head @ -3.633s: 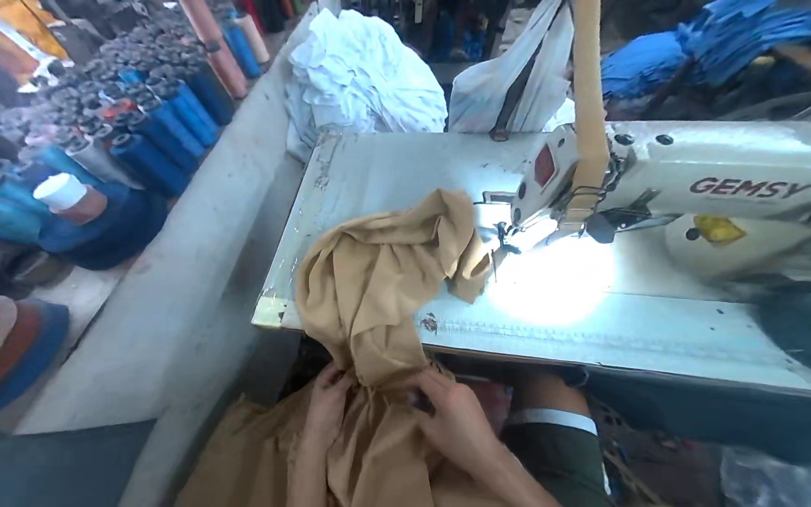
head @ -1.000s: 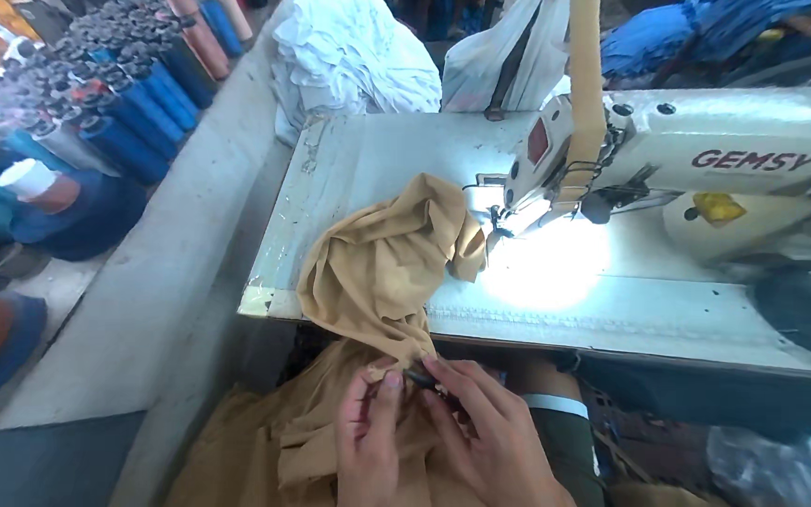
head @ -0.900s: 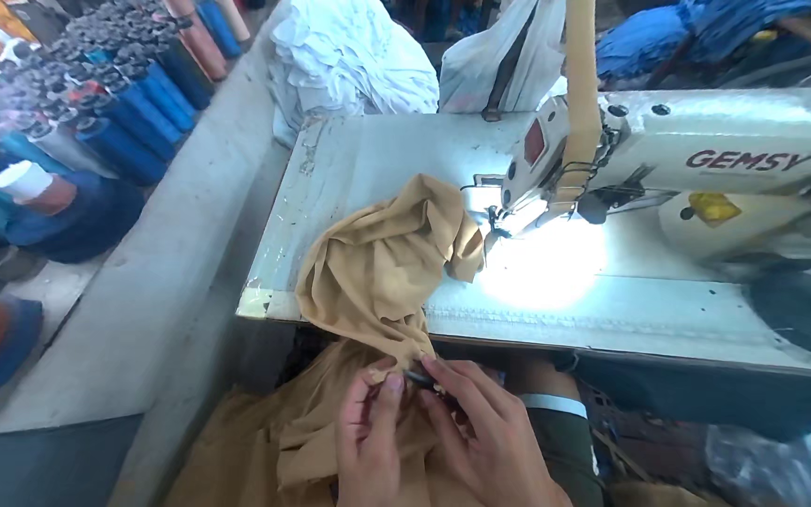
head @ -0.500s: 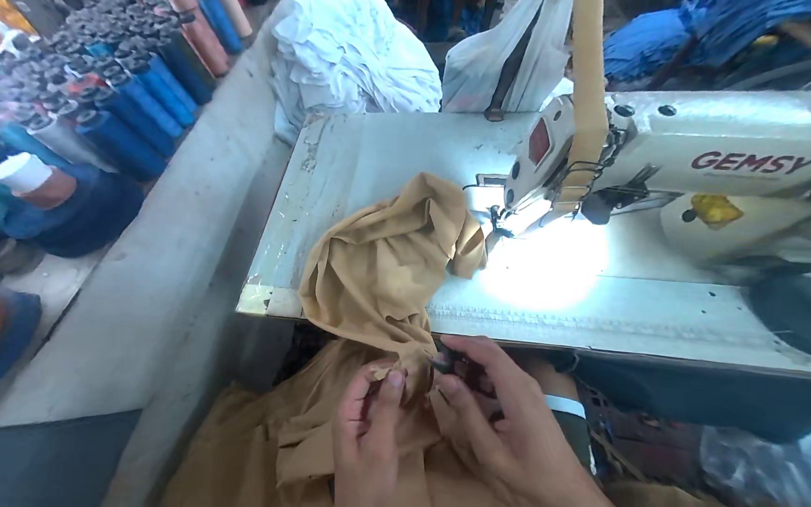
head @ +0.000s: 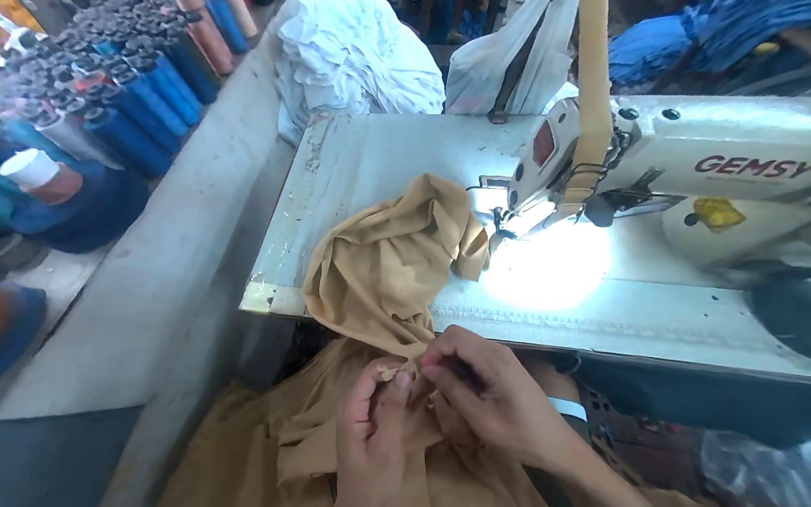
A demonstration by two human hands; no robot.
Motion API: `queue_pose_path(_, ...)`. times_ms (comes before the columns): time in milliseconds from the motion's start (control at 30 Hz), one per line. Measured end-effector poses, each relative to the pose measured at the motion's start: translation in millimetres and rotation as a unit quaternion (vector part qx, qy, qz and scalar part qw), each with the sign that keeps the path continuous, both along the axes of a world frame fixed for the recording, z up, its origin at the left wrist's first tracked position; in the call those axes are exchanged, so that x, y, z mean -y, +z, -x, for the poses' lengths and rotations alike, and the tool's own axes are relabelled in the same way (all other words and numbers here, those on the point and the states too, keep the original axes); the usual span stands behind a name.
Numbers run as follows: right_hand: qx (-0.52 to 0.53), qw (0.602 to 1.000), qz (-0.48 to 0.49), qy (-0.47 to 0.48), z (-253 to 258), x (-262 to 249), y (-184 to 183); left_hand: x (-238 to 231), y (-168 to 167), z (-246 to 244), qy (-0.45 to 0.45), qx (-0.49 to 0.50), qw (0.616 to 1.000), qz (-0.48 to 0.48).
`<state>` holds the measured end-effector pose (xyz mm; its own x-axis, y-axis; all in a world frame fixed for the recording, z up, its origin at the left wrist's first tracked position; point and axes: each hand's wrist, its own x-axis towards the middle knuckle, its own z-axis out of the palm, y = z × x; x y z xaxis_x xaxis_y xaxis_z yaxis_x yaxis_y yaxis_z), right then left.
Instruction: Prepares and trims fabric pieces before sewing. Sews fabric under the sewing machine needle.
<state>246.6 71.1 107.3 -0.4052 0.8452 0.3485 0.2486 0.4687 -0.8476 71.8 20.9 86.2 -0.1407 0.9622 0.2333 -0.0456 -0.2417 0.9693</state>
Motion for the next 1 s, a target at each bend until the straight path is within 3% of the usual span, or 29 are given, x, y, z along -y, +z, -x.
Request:
queue_pose_path(67, -0.077, 0.995, 0.061, -0.003, -7.1, -3.8, 0.6, -1.0, -3.2, 1.8, -0.001, 0.021, 1.0, 0.01)
queue_pose_path(133, -0.089, 0.994, 0.065, -0.022, -14.0, -7.5, 4.9, -1.8, -6.7, 3.9, -0.002, 0.039, 0.999, 0.017)
queue_pose_path(333, 0.027, 0.999, -0.035, -0.006, -3.5, -5.5, 2.8, -2.9, -6.5, 2.5, -0.005, 0.052, 0.998, 0.019)
queue_pose_path(533, 0.066, 0.994, -0.081, -0.022, 2.9, -3.7, -5.5, -3.2, -4.6, 0.3, -0.003, 0.051, 0.998, 0.022)
queue_pose_path(833, -0.03, 0.999, 0.018, -0.004, -17.1, -14.8, -5.5, -6.5, -7.1, 2.7, 0.002, 0.037, 0.999, 0.032)
queue_pose_path(1000, -0.031, 0.999, 0.013, 0.005, -16.8, -16.0, 2.9, -5.8, -7.6, 3.2, 0.002, 0.047, 0.998, 0.036)
